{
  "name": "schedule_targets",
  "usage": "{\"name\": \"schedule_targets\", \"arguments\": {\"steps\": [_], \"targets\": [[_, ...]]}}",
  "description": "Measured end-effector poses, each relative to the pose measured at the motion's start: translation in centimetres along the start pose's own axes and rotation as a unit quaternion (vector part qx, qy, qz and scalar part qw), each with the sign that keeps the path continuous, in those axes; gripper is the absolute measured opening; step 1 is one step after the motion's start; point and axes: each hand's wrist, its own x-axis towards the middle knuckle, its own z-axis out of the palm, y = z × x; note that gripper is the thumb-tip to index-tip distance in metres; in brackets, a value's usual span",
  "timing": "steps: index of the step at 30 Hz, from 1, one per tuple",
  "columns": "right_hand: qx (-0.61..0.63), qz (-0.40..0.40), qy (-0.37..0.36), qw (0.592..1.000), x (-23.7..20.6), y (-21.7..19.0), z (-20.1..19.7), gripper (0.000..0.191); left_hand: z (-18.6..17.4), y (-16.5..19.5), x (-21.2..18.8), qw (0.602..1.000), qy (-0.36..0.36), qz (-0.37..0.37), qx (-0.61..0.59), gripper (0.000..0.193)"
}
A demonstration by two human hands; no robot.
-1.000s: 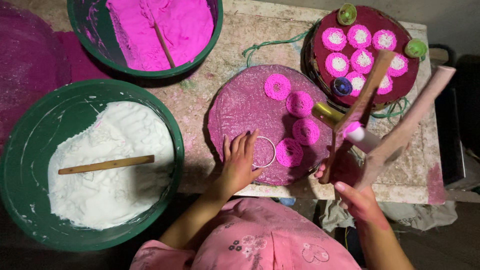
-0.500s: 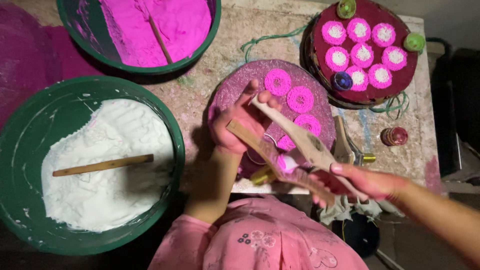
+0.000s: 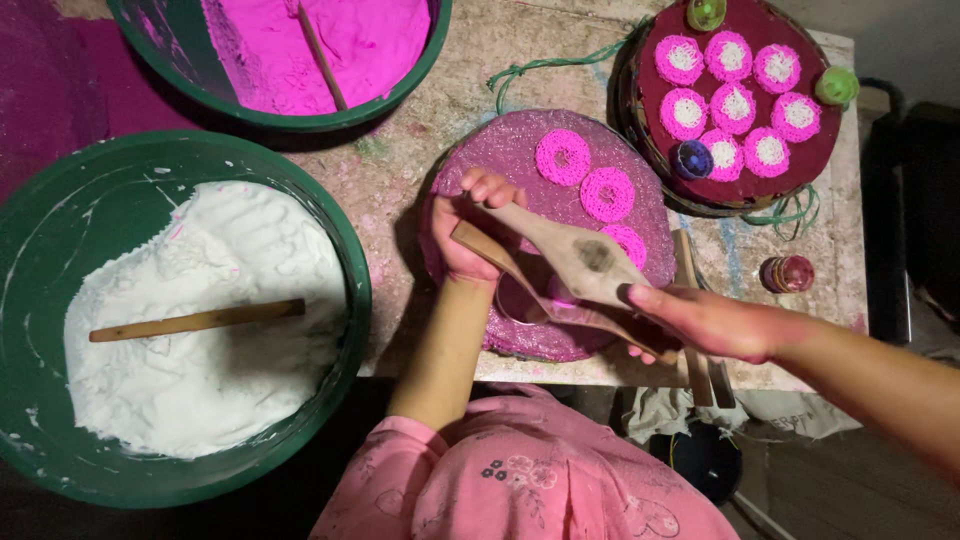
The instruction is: The person scoops pink and white powders into a wooden mold, presses them into circular shapes on a woven tray, and arranges the finished pieces. They repeat the process to create multiple layered pink and white decorative items.
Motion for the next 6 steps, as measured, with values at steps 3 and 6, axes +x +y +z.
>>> {"name": "schedule_targets", "arguments": {"steps": [3, 6], "targets": [[-0.028, -0.033, 0.027, 0.999, 0.7, -0.9, 0.9, 0.086, -1.4, 2.0, -0.1, 0.999, -0.047, -0.008, -0.013, 0.025], [-0.071, -0.059, 0.049, 0.995, 1.2, -1.9, 1.8, 0.088, -2.5, 3.9, -0.2, 0.997, -0.07, -0.019, -0.016, 0.022]]}}
